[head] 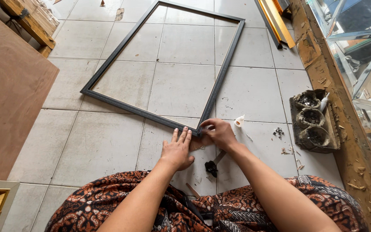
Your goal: The person joins the corners of a frame on the floor, using a hammer to tap small pins or nails into the joints and applying glue to the edges. After joining the corners, they pick up a finished gold-trimmed frame and then gather several long wooden framing strips from the floor.
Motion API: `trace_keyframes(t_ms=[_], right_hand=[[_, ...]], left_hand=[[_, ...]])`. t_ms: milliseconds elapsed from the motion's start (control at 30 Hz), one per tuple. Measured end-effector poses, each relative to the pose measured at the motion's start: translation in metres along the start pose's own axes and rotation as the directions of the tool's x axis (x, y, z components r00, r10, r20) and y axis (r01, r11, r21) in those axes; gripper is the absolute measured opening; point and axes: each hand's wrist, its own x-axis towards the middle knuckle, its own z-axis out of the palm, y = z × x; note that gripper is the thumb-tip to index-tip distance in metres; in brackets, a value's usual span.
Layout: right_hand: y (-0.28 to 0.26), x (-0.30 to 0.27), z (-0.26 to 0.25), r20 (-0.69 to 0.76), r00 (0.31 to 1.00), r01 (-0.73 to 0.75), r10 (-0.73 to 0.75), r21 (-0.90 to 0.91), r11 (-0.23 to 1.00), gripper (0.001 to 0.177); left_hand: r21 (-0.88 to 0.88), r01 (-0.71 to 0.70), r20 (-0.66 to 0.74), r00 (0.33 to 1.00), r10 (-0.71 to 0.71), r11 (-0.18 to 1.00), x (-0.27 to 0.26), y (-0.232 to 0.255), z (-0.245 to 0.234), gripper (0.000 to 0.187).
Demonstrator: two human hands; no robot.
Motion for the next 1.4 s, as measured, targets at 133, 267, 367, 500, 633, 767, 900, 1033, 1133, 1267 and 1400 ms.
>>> trace_keyframes(t_ms=[133,267,367,500,633,767,900,1033,1133,1267,1400], right_hand=[[0.007,-0.022,-0.045,-0.073,0.992,-0.113,0.105,-0.118,0.987,0.029],[0.011,-0.063,-0.086,0.207,0.83,-0.232,0.518,-0.716,0.658,0.062],[0.012,-0.078,-0.089,0.263,0.78,-0.205,0.568,-0.75,0.629,0.057],[-0.036,-0.083,-0.081,0.154,0.901,-0.381,0.406,-0.169,0.909,0.027],[-0.059,-0.094,-0.048,0.016,0.979,-0.188,0.203,-0.317,0.93,0.04],[-0.07,-0.105,-0.039,0.026,0.993,-0.102,0.116,-0.309,0.945,0.059],[-0.068,-0.104,-0.032,-0.054,0.997,0.032,-0.062,-0.439,0.898,0.059],[-0.053,-0.098,-0.02,-0.132,0.974,0.132,-0.183,-0.324,0.937,0.058],[-0.044,-0.094,-0.015,0.056,0.998,-0.009,0.041,-0.487,0.874,0.061],[-0.071,-0.092,-0.024,-0.003,1.0,-0.029,0.031,-0.444,0.896,0.059],[-0.052,-0.093,-0.013,0.067,0.99,-0.074,0.125,-0.504,0.861,0.062]], left_hand=[[0.008,-0.016,-0.032,0.999,0.016,1.0,-0.005,0.002,-0.003,0.105],[0.048,-0.035,-0.068,0.997,0.038,0.998,-0.01,0.001,0.001,0.1],[0.047,-0.029,-0.096,0.995,0.033,0.998,-0.011,0.001,0.003,0.097],[0.046,-0.025,-0.106,0.994,0.03,0.999,-0.005,-0.001,0.011,0.096],[0.044,-0.015,-0.103,0.995,0.019,0.999,-0.006,-0.004,0.012,0.098],[0.037,0.001,-0.098,0.995,0.003,0.999,-0.004,-0.003,0.01,0.097],[0.045,0.012,-0.096,0.995,-0.007,0.999,-0.005,-0.002,0.009,0.098],[0.032,0.013,-0.11,0.994,-0.01,0.999,-0.009,0.0,0.005,0.098],[0.05,0.025,-0.069,0.997,-0.021,0.998,-0.013,0.004,0.0,0.098],[0.046,0.034,-0.041,0.999,-0.032,0.998,-0.013,0.002,-0.004,0.099],[0.06,0.041,-0.029,0.999,-0.04,0.997,-0.009,0.004,-0.001,0.1]])
